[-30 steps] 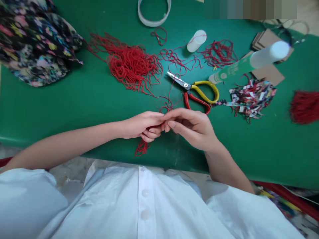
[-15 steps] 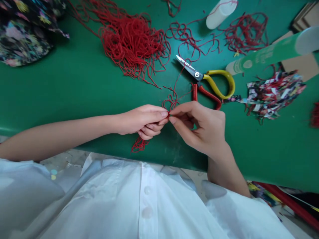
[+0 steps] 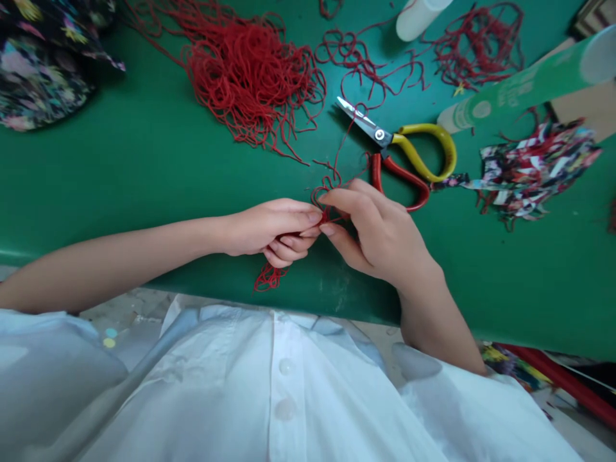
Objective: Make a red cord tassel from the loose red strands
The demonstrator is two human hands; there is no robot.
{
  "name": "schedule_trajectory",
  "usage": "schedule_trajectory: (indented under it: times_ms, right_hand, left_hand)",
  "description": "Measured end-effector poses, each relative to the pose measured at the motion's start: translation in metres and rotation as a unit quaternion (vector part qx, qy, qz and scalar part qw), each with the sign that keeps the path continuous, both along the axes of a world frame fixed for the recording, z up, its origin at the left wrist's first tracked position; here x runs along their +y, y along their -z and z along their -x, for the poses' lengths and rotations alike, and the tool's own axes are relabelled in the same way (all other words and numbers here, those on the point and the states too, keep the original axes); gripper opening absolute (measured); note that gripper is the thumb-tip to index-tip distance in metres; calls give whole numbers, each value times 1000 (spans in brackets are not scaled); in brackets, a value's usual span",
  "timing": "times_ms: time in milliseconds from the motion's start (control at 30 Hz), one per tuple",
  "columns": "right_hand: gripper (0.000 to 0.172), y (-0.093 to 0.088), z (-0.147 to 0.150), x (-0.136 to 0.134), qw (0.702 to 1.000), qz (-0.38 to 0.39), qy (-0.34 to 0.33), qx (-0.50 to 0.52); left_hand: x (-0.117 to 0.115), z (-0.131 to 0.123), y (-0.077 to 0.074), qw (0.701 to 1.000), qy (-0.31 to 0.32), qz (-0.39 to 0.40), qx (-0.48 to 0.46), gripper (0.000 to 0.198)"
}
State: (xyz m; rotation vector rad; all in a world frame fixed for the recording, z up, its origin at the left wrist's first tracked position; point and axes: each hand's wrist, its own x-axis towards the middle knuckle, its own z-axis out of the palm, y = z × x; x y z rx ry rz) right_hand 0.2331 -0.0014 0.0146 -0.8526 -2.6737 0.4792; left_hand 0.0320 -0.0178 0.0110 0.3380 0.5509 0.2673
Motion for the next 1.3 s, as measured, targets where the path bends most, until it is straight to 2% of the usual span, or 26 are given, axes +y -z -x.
schedule_trajectory:
  times_ms: [100,167,400,500,633,800,1067,1200,1300]
  right_hand:
    - [37,2,1,0,1000,0,11,2]
    - [38,2,2,0,1000,-3,16,2]
    - [30,6,5,-1,996,57,-13,60]
    - [22,7,5,-1,994,60,7,90]
    - [12,9,4,-2,993,17,29,112]
    - [13,13,0,-1,996,-20,-2,87]
    - [9,16,-1,3,984,-123,-35,128]
    - [9,18,-3,2,984,-137,-32,109]
    - [14,19,-5,1,989,-128,-30,71]
  left_hand:
    - [1,0,0,1000,12,-1,3,29]
    - [2,0,1,1000,23,-2,2,31]
    - [0,-1,1,1000,3,-11,1,33]
    - [1,-1,-1,1000,-8,-6,25,31]
    - [1,-1,-3,1000,-6,5,28,30]
    - [2,-1,-3,1000,5,11,27,31]
    - [3,-1,-4,999,22,18,27,29]
    - [3,-1,-5,999,34,-4,37,25]
    - [3,0,-7,996,49,-55,56,23]
